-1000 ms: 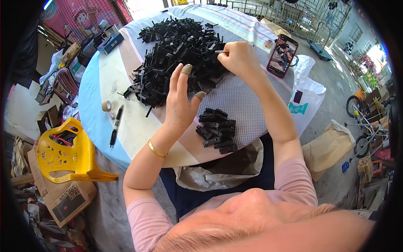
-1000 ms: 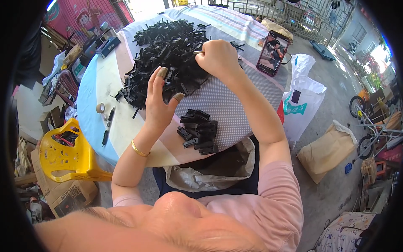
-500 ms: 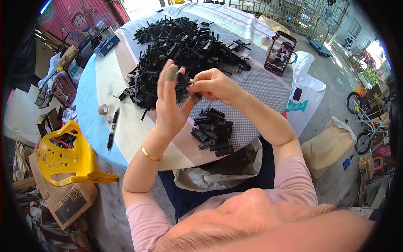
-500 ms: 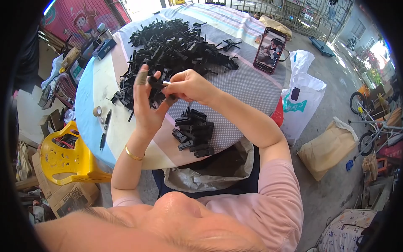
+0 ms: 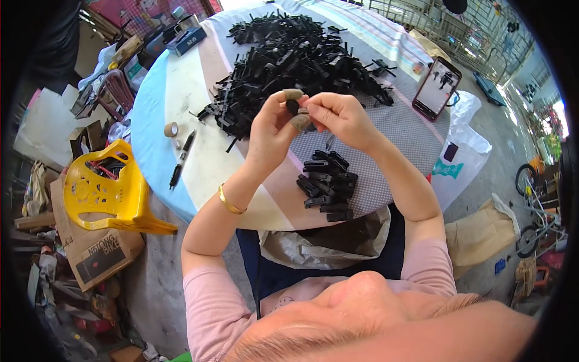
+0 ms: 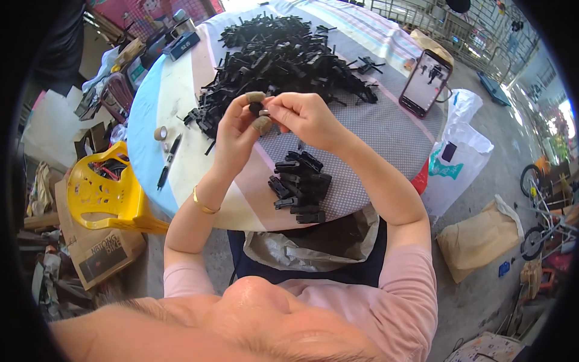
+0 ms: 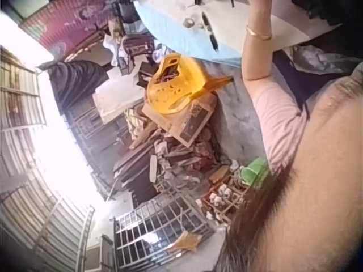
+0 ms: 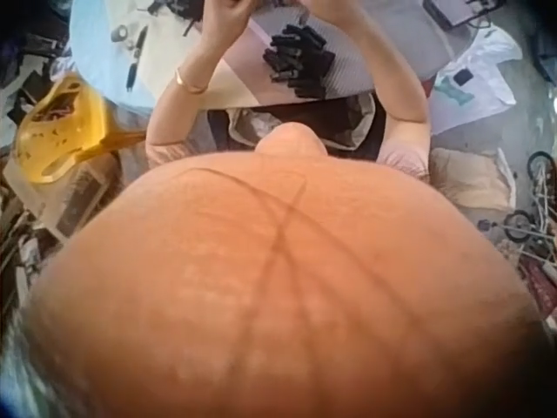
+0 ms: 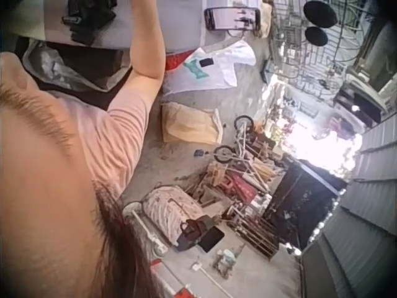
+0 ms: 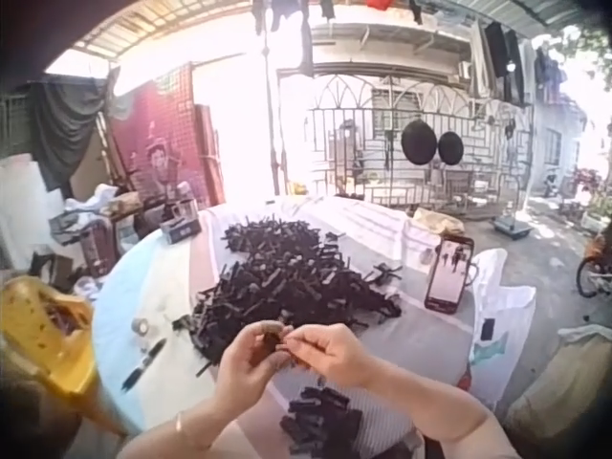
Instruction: Assembling small black plastic hardware components at a table.
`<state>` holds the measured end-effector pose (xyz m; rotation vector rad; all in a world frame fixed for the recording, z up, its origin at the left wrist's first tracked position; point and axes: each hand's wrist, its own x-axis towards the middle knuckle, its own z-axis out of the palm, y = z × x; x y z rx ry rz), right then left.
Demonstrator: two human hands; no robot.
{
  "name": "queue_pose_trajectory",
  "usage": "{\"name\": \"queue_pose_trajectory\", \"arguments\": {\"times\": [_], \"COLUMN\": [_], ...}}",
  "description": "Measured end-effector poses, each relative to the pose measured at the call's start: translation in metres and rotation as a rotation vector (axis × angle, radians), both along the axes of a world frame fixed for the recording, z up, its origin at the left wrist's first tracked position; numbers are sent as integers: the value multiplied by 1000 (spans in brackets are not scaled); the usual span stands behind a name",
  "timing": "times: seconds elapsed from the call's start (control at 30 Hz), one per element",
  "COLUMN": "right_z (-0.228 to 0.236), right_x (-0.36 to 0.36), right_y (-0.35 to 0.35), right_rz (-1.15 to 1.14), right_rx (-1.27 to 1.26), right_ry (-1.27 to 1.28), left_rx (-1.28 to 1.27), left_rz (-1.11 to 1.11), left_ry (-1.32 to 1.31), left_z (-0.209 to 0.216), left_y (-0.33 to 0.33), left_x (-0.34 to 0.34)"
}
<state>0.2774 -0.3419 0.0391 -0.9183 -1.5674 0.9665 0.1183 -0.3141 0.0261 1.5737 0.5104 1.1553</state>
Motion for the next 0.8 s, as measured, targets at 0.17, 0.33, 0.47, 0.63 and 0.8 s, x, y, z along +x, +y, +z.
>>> {"name": "queue_pose_trajectory", "arguments": {"times": [0.17,0.33,0.47,0.63,0.8], "right_z": [3,3,-2,0,0], "right_x": [-1,-9,-12,-10,-4], "right_y": [-2,-7,-7,-9,-2], "right_rz": [0,-44,-60,-40,-160], "right_rx": [-56,-40,-36,-142,56], "right_ry": [-53,-32,-16,77,0], "left_rx": [7,-9,124,222,189], "left_rz": [30,45,166,272,343], "left_ry": [47,-56,25,19,246], "left_z": [-1,-2,-3,-3,6], "left_y": [0,1,-3,-6,-10], "left_x": [-3,-4,-2,2,3]}}
